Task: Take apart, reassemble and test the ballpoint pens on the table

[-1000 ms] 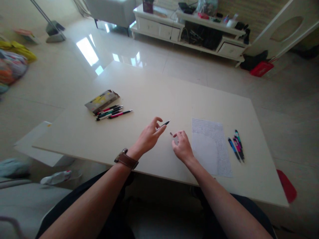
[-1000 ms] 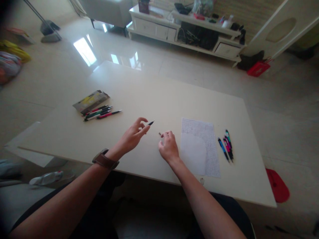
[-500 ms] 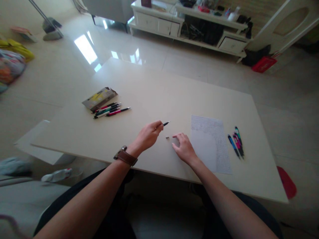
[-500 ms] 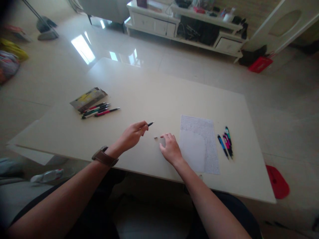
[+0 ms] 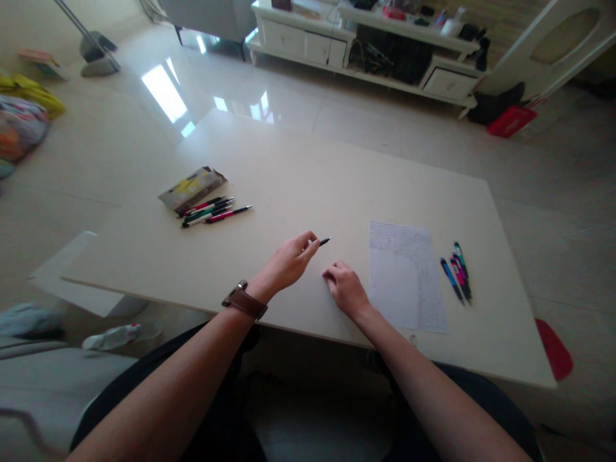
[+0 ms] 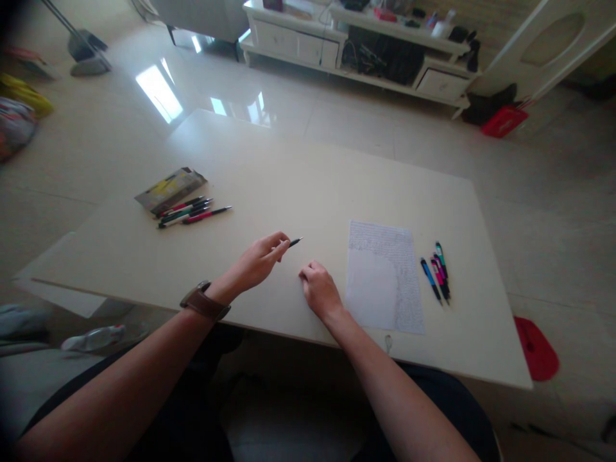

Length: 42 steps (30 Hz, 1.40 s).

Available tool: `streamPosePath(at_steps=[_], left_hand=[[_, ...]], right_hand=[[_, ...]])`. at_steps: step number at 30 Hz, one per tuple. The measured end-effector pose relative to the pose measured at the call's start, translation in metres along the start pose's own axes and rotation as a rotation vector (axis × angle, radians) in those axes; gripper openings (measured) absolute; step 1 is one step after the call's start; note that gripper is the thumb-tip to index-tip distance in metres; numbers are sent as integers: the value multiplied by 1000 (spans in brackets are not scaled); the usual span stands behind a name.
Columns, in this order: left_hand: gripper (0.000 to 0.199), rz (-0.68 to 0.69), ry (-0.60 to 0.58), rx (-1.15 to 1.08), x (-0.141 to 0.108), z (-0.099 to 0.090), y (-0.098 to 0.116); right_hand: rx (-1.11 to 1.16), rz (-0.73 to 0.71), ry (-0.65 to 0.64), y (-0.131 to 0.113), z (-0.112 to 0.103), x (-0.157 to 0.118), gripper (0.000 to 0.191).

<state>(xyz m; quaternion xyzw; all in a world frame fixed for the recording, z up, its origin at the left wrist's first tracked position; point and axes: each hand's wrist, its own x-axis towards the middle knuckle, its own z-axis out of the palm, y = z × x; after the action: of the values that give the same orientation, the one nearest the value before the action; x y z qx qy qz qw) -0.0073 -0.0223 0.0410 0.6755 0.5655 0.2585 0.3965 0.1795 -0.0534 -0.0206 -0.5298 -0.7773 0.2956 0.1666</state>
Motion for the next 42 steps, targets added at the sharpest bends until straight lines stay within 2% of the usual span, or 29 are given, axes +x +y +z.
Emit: streamPosePath(at_steps=[4,6,10,15,17,22,28,36,42], left_hand=[[29,14,-20,-9,0,0,-1],[25,18,-21,-6,0,-1,0],[19,39,-31,5,1,1,6],[19,107,-13,61,5,9,17],[19,135,-7,124,7,13,19],[21,175,-21,211,9,20,21],[20,198,-61,267,10,24,24],[18,267,-102,329,8,22,25],[16,343,-138,362,7,21,25]], right_hand=[[-110,-16,-4,-3,5,0,22],[-95,-27,-4,-2,6,0,28],[142,30,70,2,-4,6,29],[576,199,310,9,-37,17,17],[719,220,394,11,-49,19,20],[843,222,503,14,-63,16,24],[847,221,442,14,-64,9,24],[763,239,280,10,-68,3,28],[609,275,172,9,-67,-2,45]])
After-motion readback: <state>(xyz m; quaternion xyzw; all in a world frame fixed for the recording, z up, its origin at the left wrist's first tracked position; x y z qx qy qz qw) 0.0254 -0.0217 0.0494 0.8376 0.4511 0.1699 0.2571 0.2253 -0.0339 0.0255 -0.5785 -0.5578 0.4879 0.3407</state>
